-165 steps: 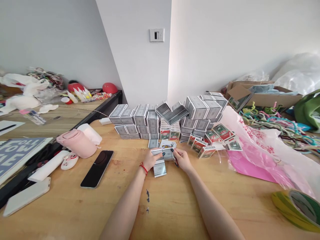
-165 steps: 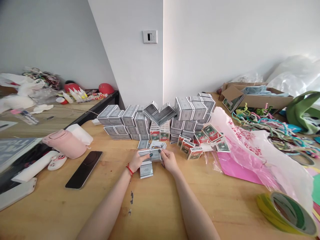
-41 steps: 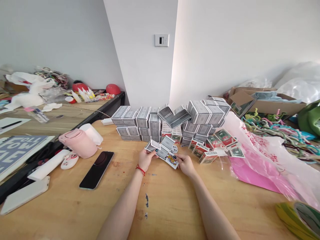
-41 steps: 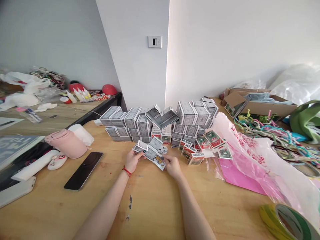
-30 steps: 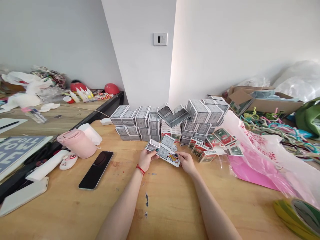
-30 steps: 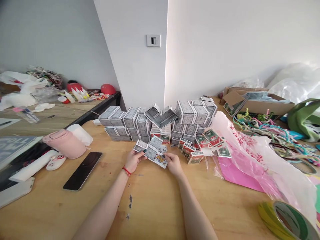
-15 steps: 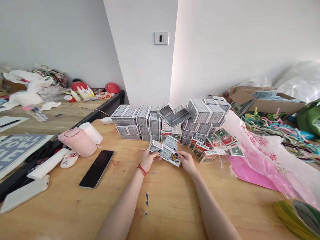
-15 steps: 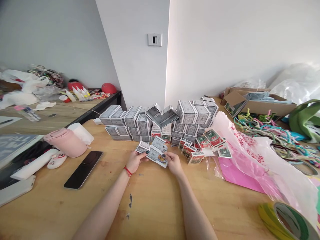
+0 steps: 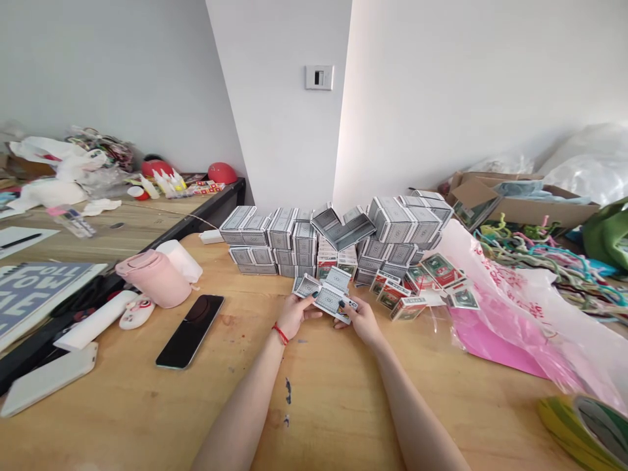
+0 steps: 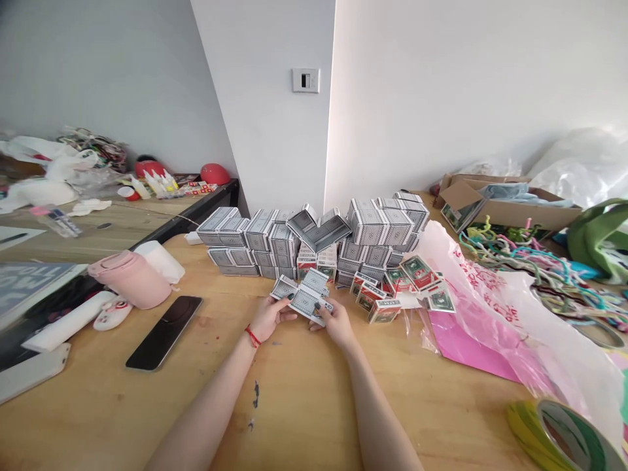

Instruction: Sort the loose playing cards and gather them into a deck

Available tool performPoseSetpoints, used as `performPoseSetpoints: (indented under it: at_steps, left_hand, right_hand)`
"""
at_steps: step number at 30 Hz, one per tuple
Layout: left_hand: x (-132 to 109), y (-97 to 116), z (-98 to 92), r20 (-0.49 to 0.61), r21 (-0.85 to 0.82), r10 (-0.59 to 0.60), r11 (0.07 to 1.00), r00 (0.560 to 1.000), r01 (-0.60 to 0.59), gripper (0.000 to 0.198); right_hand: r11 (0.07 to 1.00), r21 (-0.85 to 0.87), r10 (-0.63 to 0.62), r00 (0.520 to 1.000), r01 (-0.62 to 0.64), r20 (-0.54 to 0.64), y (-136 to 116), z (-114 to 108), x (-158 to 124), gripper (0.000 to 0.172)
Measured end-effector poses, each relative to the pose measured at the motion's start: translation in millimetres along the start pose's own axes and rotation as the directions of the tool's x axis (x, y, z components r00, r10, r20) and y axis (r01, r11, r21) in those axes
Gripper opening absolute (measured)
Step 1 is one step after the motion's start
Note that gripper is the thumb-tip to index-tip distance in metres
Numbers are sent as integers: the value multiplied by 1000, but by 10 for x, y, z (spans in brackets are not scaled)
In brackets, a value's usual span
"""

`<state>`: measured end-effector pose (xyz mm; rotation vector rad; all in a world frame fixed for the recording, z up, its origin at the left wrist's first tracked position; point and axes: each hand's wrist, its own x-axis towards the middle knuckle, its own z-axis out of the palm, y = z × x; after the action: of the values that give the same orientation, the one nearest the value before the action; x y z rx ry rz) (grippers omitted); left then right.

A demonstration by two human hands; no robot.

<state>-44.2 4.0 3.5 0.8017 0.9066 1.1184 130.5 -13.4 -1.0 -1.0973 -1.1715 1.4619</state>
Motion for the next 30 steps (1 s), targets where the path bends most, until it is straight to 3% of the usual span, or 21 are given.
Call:
performPoseSetpoints:
  at_steps: [5,8,12,16,30]
  left_hand:
    - [12,76,-95,-103,229,101,971,990,-76,35]
    - [4,133,-155,-63,272,98,959,993,-78,39]
    - [-19,150,-180,14,255,64,965,998,-66,41]
    - [-18,69,-135,19,179,54,982,998,-57,38]
    - [5,-59,-59,43,97,38,994,998,-42,35]
  right_hand:
    - [989,-146,-30,999,33,21,55,-50,30,34]
    - [976,-210,-51,999,50,4,89,-82,62,35]
    - [971,-226,-94,992,72,-86,122,-68,92,37]
    - [980,-180,-119,979,88,-167,146,-18,97,34]
    - [986,-146,-108,979,83,-171,140,19,90,31]
